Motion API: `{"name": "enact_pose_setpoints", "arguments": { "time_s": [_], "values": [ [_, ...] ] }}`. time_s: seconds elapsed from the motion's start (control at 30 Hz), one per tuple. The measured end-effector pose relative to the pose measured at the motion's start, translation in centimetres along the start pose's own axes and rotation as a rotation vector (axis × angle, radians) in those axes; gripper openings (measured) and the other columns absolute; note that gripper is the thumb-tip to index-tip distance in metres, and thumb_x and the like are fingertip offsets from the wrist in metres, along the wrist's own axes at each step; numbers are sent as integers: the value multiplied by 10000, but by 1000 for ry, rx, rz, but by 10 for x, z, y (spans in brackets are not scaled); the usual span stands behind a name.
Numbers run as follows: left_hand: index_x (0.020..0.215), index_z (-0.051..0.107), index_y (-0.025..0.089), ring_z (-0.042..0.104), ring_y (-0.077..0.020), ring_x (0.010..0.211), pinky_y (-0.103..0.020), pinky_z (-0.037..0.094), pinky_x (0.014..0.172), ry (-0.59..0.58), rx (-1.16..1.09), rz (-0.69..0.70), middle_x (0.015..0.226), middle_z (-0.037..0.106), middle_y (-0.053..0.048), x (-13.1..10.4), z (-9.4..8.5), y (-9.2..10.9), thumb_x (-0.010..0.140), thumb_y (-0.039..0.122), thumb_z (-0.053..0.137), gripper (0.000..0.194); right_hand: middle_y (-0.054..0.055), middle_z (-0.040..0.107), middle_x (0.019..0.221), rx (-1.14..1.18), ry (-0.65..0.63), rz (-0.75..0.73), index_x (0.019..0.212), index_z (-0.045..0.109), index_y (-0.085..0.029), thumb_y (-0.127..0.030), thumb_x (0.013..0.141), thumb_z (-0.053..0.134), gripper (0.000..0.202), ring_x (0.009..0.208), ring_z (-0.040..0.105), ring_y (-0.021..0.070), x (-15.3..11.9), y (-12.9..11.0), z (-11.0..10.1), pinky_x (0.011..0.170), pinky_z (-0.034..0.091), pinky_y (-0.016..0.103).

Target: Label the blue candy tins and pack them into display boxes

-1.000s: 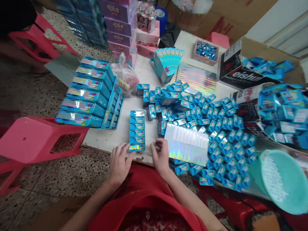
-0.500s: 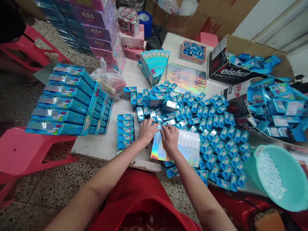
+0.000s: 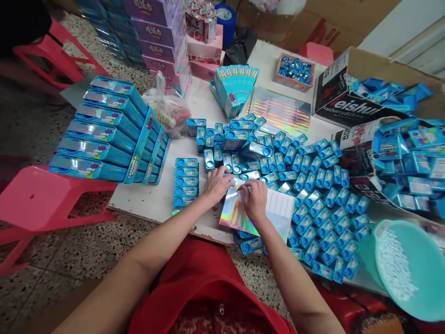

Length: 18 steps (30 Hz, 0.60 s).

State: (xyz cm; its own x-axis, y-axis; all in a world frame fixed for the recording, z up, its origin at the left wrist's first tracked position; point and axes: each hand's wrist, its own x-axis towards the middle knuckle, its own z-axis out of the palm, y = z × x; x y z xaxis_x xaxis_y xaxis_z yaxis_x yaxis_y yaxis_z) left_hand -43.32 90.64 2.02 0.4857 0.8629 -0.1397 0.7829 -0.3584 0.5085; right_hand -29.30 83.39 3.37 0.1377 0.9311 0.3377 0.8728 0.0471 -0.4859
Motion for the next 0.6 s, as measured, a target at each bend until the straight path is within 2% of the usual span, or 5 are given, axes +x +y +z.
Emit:
{"name": "enact_pose_setpoints", "arguments": {
  "time_s": [0.17,0.23,0.3,0.43,0.6],
  "values": [
    [1039,694,272,454,-271,1135,-426,346,948,65,-232,-38,1197,561,-49,-5,-14,3,888,304,544,215,6,570,757,193,65,181,806,505,-212,-236,908,474,109,710,546,161,3,-31,-47,667,416,295],
    [1162,630,247,435,-260,1197,-410,331,1003,122,-502,43,1270,543,-61,-15,-23,10,889,333,534,302,-5,573,741,271,85,221,808,505,-210,-237,898,489,96,690,555,147,3,-44,-60,657,422,280],
    [1232,560,214,481,-235,1173,-358,379,979,61,-819,144,1288,543,-74,-30,-30,18,837,387,593,433,-10,574,730,353,96,266,806,510,-209,-254,895,494,101,686,562,141,3,-55,-64,662,429,277],
    [866,617,168,588,-141,706,-249,460,674,-161,-1107,-94,730,628,2,-66,-35,25,817,413,552,257,-11,580,736,522,105,448,802,540,-197,-324,847,566,137,692,560,138,-6,-71,-48,667,432,278],
    [621,481,194,494,-101,514,-216,391,547,-197,-819,-300,534,504,47,-112,-59,-15,843,361,419,284,-19,574,704,790,-22,752,766,556,-184,-429,731,671,273,665,533,137,-35,-98,10,654,424,283]
  ]
}}
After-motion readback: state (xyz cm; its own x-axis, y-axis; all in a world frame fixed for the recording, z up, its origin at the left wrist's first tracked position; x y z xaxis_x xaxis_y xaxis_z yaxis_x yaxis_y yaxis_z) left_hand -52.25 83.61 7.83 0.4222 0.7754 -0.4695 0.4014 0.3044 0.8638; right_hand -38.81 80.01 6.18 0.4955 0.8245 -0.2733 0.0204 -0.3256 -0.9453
